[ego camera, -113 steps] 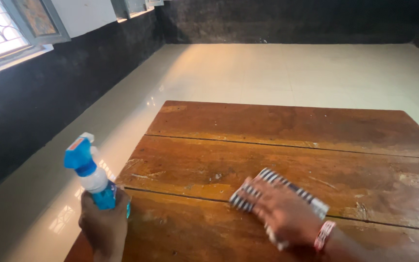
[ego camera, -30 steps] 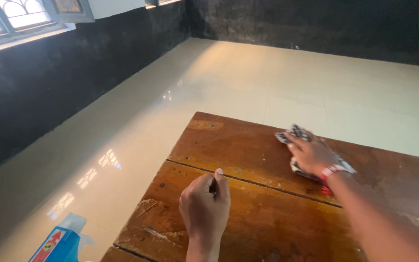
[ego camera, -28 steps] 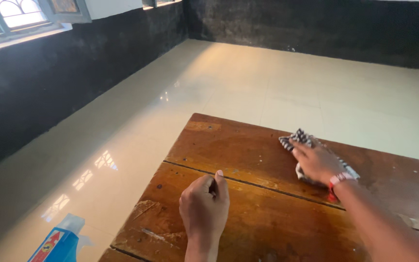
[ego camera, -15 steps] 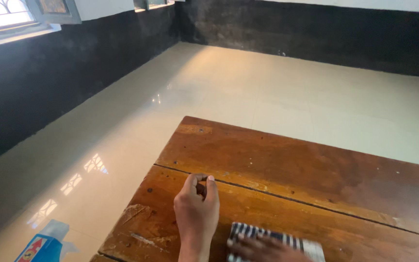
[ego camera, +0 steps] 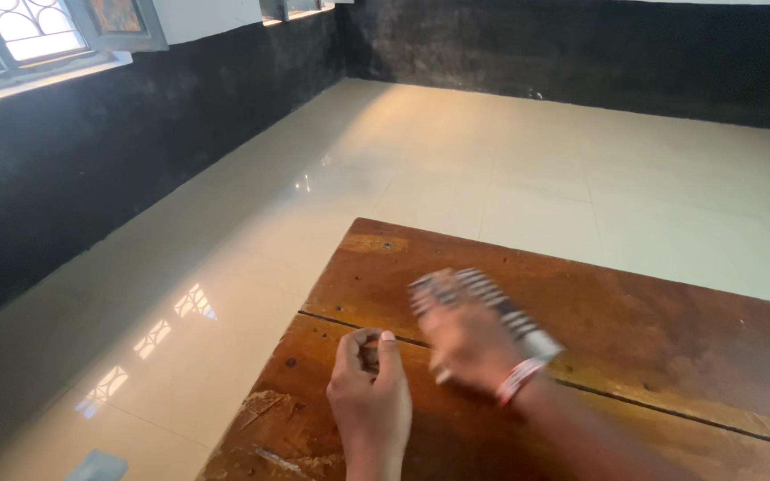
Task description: The person sprays a blue cleaning solution onto a wooden table and wipes the surface with a striped cloth. They repeatedly spray and wipe different sections of the table, moving the spray bottle aside as needed.
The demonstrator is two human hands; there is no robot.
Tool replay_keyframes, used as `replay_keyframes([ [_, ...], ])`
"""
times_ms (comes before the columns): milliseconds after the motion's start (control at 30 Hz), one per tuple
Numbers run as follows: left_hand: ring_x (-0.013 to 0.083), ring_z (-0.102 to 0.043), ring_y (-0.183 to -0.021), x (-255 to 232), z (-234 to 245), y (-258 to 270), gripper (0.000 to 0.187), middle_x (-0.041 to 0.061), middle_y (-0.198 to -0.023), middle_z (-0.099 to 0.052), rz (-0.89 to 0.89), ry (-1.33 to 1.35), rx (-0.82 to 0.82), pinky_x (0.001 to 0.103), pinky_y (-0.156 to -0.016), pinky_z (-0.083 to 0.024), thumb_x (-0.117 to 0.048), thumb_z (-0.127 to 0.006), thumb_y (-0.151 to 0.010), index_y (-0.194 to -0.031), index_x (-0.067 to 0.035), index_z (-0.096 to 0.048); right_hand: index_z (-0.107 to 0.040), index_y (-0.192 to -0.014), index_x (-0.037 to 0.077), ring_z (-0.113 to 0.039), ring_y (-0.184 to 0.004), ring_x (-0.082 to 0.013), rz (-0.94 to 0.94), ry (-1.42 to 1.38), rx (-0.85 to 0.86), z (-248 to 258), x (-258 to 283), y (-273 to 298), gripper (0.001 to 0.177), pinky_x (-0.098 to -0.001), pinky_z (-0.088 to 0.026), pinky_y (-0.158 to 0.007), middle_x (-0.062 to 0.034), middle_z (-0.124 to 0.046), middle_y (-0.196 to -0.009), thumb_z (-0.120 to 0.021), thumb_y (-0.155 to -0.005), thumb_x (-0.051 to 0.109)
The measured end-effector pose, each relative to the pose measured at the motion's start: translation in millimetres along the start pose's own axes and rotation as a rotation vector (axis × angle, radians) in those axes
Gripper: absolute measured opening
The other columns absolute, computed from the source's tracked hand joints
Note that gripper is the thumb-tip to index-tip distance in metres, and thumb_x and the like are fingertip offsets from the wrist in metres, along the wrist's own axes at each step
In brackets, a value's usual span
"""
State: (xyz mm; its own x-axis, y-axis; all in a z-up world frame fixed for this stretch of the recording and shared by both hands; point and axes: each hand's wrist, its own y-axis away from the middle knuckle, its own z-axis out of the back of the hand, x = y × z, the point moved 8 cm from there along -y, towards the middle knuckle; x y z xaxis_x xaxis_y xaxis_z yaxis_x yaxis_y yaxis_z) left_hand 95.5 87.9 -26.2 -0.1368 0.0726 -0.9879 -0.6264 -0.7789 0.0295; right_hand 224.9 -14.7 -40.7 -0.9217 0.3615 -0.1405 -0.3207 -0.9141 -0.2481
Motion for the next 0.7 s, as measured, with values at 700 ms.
replay_keyframes([
  [700, 0.0174, -0.072, -0.062, 5.2, -4.1, -8.1, 0.027, 0.008, -0.071, -0.075, -0.032, -0.030, -0.153, 0.036, -0.062, -0.057, -0.027, -0.065, -0.093, -0.088, -0.001, -0.072, -0.045, -0.159, 0.036, -0.014, -0.157, -0.0347, -0.237, -0.322, 0.313, 17.2, -29.9, 119.4, 0.055, -0.0470, -0.015, -0.123, -0.0156, -0.010, -0.169, -0.044, -0.105, 0.044],
])
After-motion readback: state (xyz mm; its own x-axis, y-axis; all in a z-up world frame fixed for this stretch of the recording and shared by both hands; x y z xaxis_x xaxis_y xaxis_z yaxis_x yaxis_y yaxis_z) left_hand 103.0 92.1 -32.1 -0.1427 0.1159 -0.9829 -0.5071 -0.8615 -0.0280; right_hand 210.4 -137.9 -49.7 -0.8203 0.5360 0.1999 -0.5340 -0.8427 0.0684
